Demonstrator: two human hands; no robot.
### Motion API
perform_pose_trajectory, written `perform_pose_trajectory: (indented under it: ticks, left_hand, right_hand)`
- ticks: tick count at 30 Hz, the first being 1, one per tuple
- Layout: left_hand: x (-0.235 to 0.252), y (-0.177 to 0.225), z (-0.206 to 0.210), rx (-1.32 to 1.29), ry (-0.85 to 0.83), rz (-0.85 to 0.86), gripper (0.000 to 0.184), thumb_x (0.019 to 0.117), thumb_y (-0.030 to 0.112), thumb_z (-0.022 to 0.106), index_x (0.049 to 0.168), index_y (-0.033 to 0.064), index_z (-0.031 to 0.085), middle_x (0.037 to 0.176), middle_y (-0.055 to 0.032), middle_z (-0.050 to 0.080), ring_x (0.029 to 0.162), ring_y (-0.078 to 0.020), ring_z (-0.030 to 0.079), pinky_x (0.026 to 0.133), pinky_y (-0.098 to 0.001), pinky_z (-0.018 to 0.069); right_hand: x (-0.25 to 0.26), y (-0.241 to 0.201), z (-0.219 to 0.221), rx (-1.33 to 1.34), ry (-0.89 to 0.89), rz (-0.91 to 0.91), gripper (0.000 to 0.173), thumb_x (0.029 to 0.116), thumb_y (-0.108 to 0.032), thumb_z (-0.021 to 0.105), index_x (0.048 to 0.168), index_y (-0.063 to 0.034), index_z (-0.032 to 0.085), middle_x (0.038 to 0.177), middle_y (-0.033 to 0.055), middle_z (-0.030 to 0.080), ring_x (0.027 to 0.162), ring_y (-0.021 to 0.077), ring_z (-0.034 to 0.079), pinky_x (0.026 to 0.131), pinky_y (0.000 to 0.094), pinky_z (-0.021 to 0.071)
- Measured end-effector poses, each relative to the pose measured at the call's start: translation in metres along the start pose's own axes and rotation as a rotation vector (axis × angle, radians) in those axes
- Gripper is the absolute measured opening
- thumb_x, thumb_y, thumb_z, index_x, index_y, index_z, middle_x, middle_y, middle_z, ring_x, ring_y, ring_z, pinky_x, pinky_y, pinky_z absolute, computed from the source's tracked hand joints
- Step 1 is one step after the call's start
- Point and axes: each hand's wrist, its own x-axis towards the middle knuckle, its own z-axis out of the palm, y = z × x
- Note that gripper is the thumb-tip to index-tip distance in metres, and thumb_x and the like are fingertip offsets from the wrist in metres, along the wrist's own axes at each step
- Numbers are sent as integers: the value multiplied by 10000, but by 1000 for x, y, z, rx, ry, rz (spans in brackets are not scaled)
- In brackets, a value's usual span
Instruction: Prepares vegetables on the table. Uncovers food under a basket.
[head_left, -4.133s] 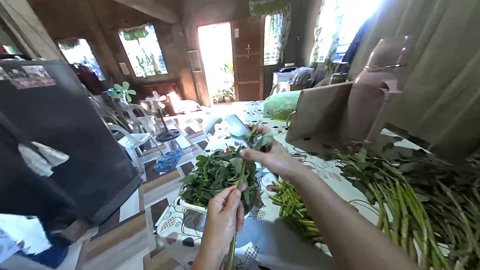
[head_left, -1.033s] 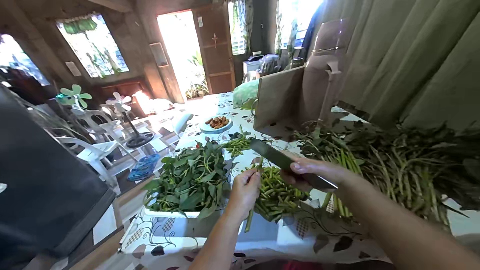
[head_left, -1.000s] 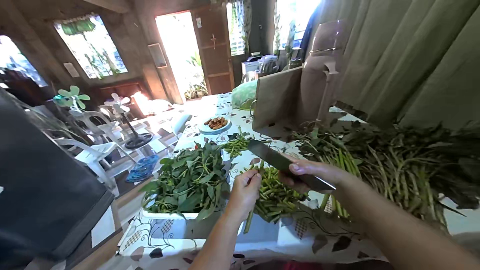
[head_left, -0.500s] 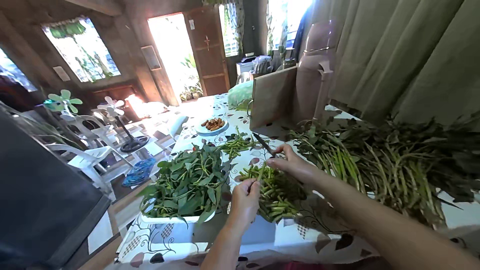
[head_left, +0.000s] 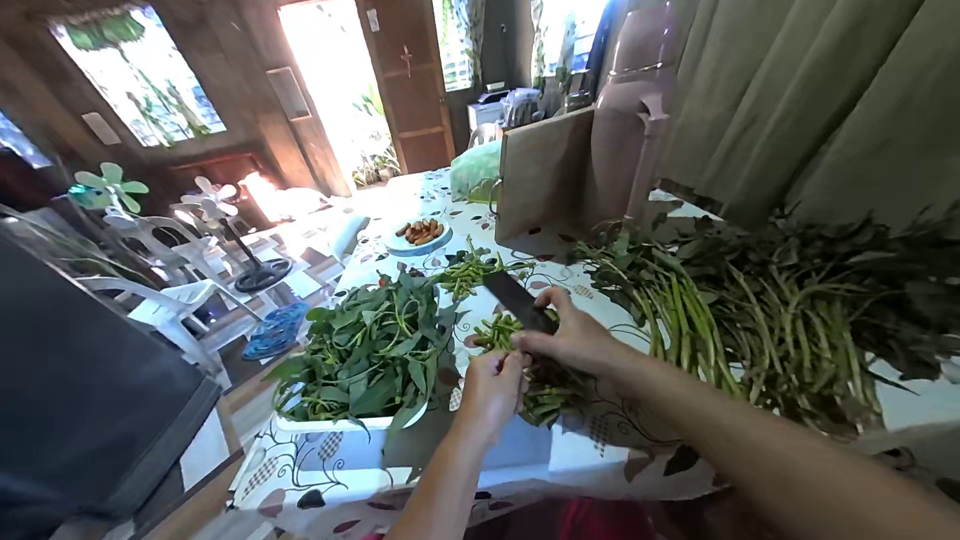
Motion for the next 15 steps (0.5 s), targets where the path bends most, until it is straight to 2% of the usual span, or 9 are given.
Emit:
perform_pose_trajectory:
  ticks: [2, 3, 5, 6, 8, 11, 12, 13, 15]
  left_hand:
    - [2, 0, -2, 10, 14, 28, 240, 1095, 127, 463, 1108, -37, 638, 696, -3, 560, 484, -39, 490, 457, -177, 435]
    - [3, 0, -3, 17, 22, 46, 238, 1095, 130, 465, 1134, -32, 634, 717, -1, 554, 498, -38, 488, 468, -176, 433]
    - [7, -2, -3, 24, 19, 84, 232, 1092, 133, 469, 1163, -24, 624, 743, 2, 541, 523, -37, 481, 492, -180, 433]
    - [8, -3, -3, 23, 15, 108, 228, 1087, 128, 476, 1171, -24, 623, 750, 6, 536, 533, -35, 474, 499, -183, 428]
    - [9, -5, 0, 17, 9, 154, 216, 1073, 111, 503, 1187, -25, 627, 786, 9, 563, 555, -21, 470, 512, -179, 418]
    - [10, -10, 1, 33, 12, 213, 191, 1060, 94, 524, 1161, -20, 640, 825, 9, 601, 573, -4, 470, 532, -174, 416]
    - [10, -11, 1, 31, 22, 236, 178, 1055, 90, 531, 1139, -17, 648, 815, 15, 598, 580, -3, 474, 540, -173, 419]
    - [10, -13, 1, 17, 37, 260, 155, 1043, 75, 546, 1111, -15, 653, 814, 15, 604, 609, -1, 504, 569, -176, 447]
    - [4, -14, 3, -65, 75, 294, 113, 981, -23, 587, 1083, -32, 633, 874, 2, 653, 755, 1, 611, 714, -188, 536]
  right_hand:
    - [-1, -3, -12, 170, -112, 47, 703, 933, -413, 705, 1423, -61, 346, 1080, 155, 629, 948, 213, 642, 844, 432, 539]
    - [-6, -5, -18, 229, -192, 43, 677, 952, -393, 667, 1430, -68, 315, 1055, 101, 611, 889, 132, 616, 791, 347, 527]
    - [-14, -4, -23, 317, -337, -5, 764, 866, -453, 682, 1434, -114, 299, 911, -45, 557, 675, -17, 521, 596, 179, 460]
    - [-16, -3, -24, 353, -403, -22, 873, 805, -508, 723, 1459, -134, 282, 878, -77, 548, 603, -47, 474, 527, 141, 413]
    - [-17, -3, -25, 369, -509, -35, 1070, 728, -578, 783, 1524, -146, 212, 933, -81, 577, 607, -57, 492, 517, 124, 421]
    - [-18, -5, -22, 325, -504, -37, 1036, 722, -526, 793, 1511, -157, 232, 938, -63, 570, 602, -44, 480, 511, 134, 410]
    - [-19, -5, -20, 286, -474, -49, 1004, 722, -510, 788, 1498, -154, 260, 978, -49, 588, 675, -36, 535, 574, 150, 462]
    - [-20, -7, -19, 242, -449, -62, 985, 731, -476, 790, 1503, -139, 280, 1104, 3, 616, 854, 9, 617, 730, 211, 538]
    - [-23, -10, -10, 119, -350, -99, 956, 716, -467, 810, 1473, -116, 344, 1151, 82, 646, 997, 119, 663, 861, 345, 570]
